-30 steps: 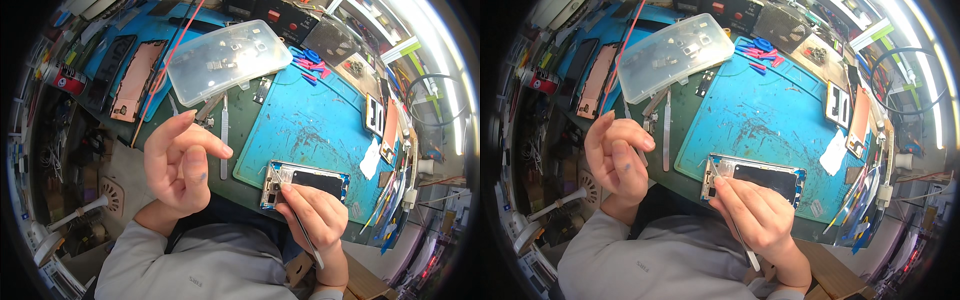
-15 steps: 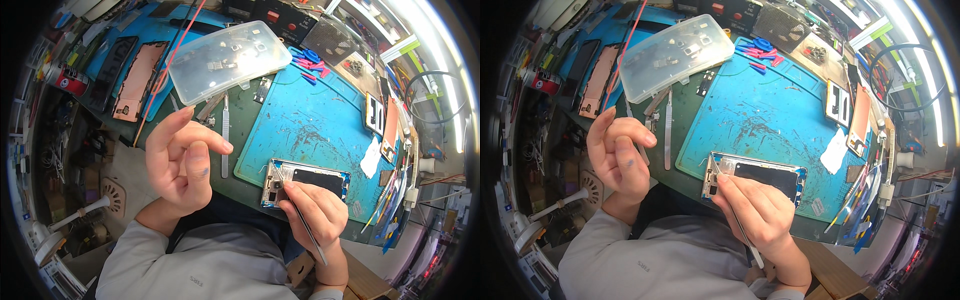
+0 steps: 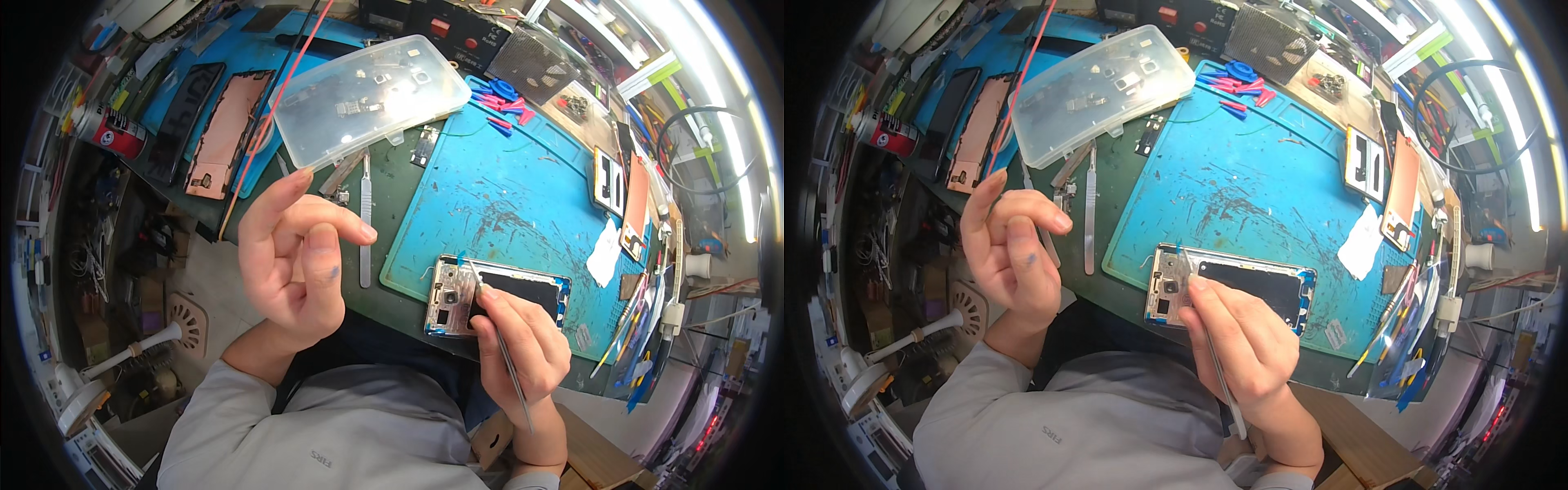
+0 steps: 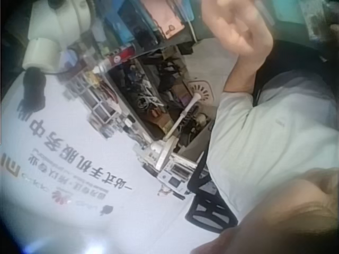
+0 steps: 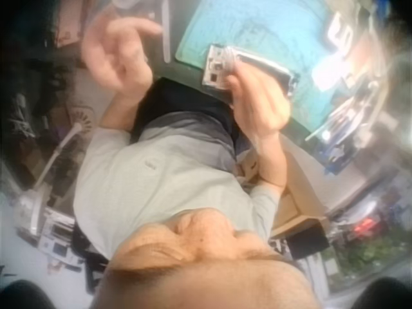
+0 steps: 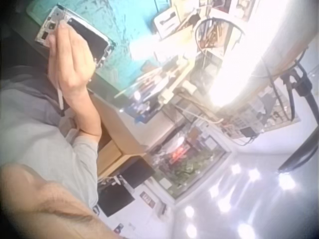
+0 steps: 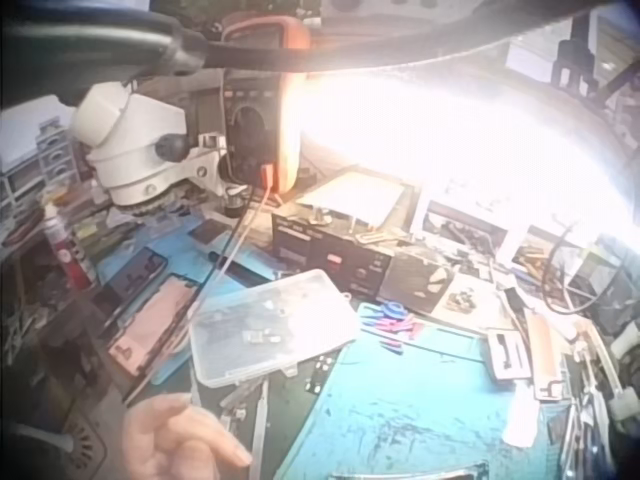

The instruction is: The person uses a heat gun to warm the edges of a disassembled smartphone, then uses tweezers to remove small components and a cloth to clean the back cover. The person handles the phone frame and back cover throughout the process.

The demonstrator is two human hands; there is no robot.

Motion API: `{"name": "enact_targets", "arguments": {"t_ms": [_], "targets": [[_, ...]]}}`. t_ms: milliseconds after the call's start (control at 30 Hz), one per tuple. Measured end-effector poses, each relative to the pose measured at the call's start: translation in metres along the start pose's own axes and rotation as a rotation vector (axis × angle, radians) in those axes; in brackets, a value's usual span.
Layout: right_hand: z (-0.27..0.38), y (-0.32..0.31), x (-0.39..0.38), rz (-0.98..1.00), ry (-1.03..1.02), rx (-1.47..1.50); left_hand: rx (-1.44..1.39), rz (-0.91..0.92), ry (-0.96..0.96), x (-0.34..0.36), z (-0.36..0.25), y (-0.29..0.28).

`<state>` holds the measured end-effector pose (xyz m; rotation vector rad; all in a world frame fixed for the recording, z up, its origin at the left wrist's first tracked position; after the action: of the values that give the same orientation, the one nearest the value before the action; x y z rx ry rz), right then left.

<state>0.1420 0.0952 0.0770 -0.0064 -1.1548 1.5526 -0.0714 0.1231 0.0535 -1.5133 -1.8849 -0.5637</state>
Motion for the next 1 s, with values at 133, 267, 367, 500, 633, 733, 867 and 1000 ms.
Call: {"name": "enact_targets", "arguments": {"t_ms": [133,267,367,500,633,733,867,1000], "targets": [[-0.003,-0.014,-0.004,-0.069,0.05,-0.043,0.002,0.003,0.001,0.001,-0.001,0.001],[-0.009,-0.033,-0.017,-0.123,0.09,-0.113,0.005,0.026,-0.008,0.0,0.0,0.005],[-0.016,-0.051,-0.034,-0.204,0.162,-0.15,0.014,0.03,-0.036,-0.001,0.0,0.006],[-0.019,-0.079,-0.049,-0.332,0.185,-0.218,0.055,0.005,-0.06,-0.001,0.001,0.006],[-0.023,-0.105,-0.064,-0.439,0.232,-0.305,0.079,-0.007,-0.075,-0.002,0.002,0.008],[-0.024,-0.124,-0.076,-0.546,0.284,-0.34,0.086,0.01,-0.091,-0.002,0.0,0.011],[-0.015,-0.143,-0.087,-0.566,0.267,-0.432,0.131,0.139,-0.079,0.005,-0.007,0.027],[-0.001,-0.149,-0.089,-0.542,0.174,-0.436,0.175,0.495,-0.043,0.028,-0.039,0.08]]}}
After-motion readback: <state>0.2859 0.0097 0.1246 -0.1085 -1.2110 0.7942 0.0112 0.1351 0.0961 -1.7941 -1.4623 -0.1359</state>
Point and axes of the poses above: each hand's wrist, its own x-axis towards the middle knuckle, its own y-axis out of the palm, z = x × y, the point moved 9 cm from there along x, towards the middle knuckle, and after that the axes turned 3 degrees about x, right-handed, at the moved point
